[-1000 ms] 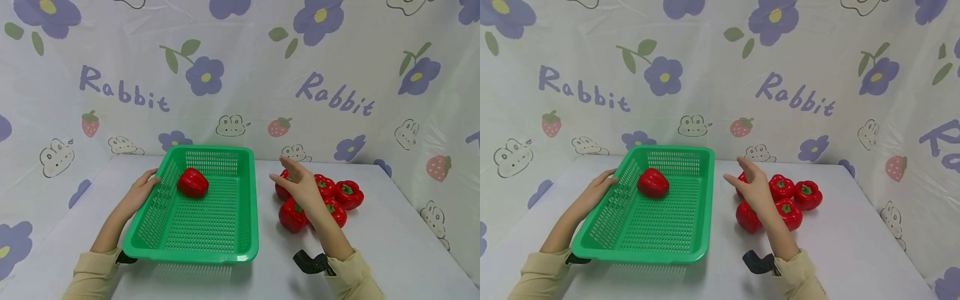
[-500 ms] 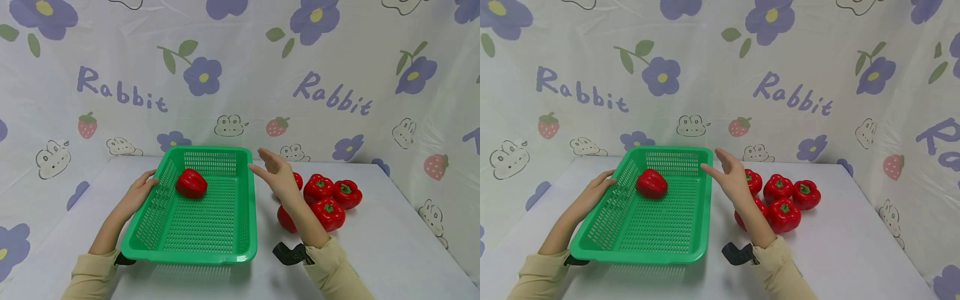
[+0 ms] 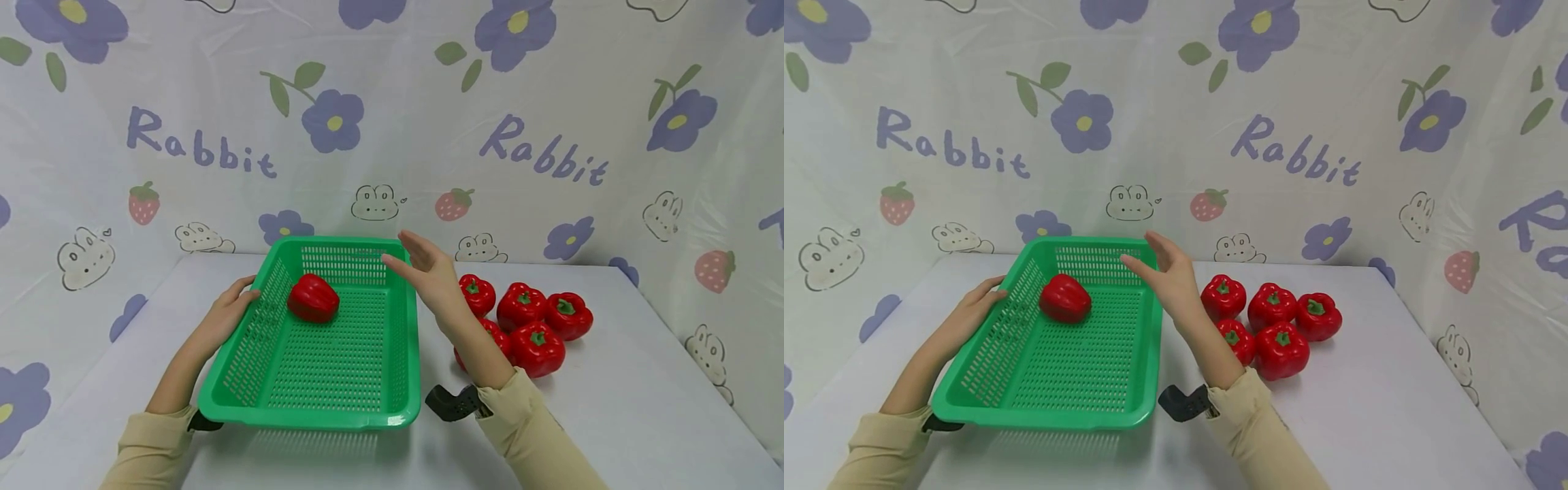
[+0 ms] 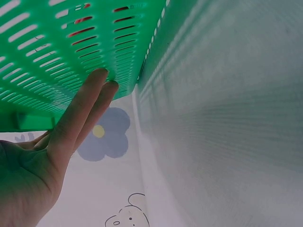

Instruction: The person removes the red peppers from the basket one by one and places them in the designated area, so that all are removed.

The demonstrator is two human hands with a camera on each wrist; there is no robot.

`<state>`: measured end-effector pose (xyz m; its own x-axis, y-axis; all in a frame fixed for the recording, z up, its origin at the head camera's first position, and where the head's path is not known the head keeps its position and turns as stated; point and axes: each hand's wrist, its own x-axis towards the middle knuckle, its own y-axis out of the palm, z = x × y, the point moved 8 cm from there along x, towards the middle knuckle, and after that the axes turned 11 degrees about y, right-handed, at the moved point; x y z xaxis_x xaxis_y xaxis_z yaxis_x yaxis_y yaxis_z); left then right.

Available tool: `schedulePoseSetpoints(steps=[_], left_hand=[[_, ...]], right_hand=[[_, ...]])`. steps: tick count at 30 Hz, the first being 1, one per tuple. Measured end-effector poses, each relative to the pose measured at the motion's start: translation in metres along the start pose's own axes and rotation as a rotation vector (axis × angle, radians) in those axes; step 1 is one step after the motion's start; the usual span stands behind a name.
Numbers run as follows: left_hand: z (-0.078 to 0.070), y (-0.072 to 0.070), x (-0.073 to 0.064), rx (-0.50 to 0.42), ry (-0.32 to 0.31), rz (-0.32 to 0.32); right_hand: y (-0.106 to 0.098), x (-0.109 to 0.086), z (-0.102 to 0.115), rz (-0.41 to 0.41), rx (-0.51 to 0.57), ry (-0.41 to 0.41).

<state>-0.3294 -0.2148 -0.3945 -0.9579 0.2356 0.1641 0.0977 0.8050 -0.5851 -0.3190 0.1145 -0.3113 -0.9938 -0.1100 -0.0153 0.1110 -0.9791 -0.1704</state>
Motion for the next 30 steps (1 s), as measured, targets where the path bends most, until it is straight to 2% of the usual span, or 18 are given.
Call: schedulePoseSetpoints(steps=[8,17,27,30], left_hand=[[0.001,0.001,0.001,-0.007,-0.001,-0.001],[0.0,0.001,0.002,-0.006,-0.001,0.001],[0.0,0.0,0.002,0.002,0.004,0.002],[0.001,-0.001,0.001,0.006,0.004,-0.001]], right_hand=[[0.014,0.007,0.006,0.019,0.079,0.006],[0.033,0.016,0.009,0.039,0.094,0.019],[0.054,0.028,0.008,0.0,0.169,0.061],[0.06,0.031,0.005,-0.007,0.163,0.087]])
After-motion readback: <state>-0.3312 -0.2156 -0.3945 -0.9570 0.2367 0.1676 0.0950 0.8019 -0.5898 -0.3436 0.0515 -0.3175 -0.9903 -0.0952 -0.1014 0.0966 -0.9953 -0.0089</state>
